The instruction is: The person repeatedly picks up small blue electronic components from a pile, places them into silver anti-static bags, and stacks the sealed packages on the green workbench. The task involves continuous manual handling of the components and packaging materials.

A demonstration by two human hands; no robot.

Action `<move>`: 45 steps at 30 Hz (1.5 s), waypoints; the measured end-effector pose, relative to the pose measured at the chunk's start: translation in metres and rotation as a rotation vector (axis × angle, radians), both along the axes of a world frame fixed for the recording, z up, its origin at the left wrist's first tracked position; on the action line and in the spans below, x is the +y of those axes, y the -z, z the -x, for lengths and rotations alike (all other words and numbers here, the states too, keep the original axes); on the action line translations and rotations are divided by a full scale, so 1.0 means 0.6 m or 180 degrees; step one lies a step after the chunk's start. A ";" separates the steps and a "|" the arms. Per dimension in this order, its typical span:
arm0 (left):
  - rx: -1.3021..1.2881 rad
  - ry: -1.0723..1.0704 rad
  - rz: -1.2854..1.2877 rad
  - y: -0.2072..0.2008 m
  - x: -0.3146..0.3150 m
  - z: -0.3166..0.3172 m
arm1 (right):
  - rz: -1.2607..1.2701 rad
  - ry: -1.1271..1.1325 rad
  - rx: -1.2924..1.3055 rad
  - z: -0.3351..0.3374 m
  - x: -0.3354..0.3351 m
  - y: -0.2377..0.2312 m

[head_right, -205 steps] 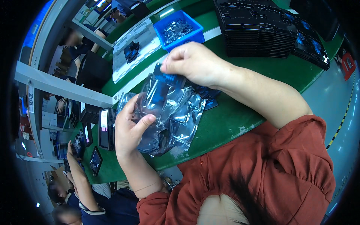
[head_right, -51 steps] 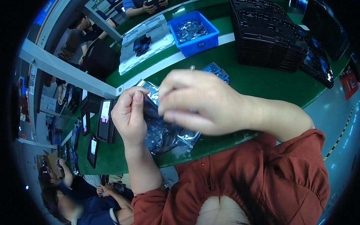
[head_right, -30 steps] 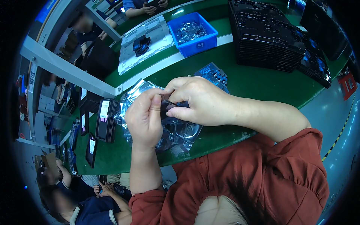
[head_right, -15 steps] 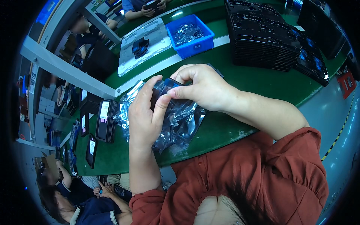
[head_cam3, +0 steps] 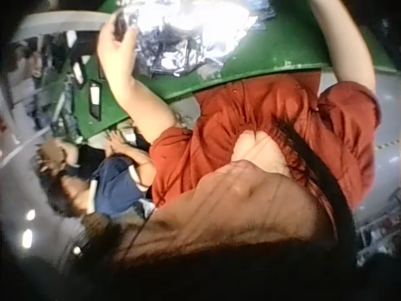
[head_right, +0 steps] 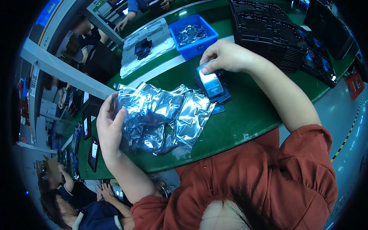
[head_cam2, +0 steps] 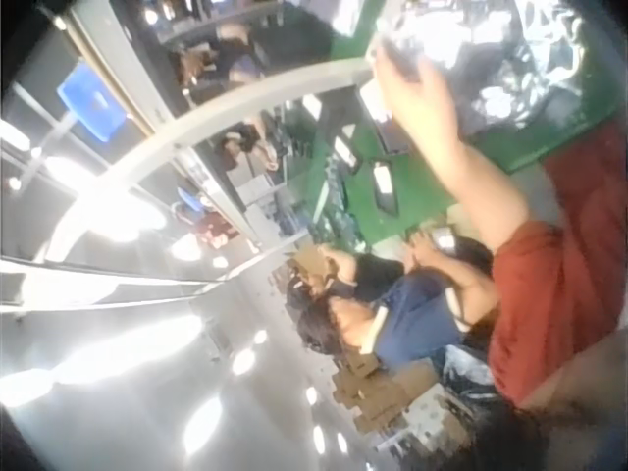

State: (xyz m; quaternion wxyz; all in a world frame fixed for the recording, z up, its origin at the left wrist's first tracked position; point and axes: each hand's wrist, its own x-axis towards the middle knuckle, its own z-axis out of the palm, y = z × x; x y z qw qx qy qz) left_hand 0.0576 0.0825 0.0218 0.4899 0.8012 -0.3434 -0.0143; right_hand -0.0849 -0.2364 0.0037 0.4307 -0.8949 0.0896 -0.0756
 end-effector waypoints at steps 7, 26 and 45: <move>-0.0639 -0.0379 -0.1127 0.069 0.059 -0.032 | 0.2644 -0.1390 -0.0214 0.007 0.150 -0.018; -0.0549 -0.0025 -0.0856 0.121 0.022 0.113 | 0.1425 -0.1359 -0.0253 -0.090 0.270 0.063; 0.0249 -0.0963 0.1105 0.148 0.060 0.118 | -0.0171 -0.1452 -0.1236 -0.062 0.280 0.037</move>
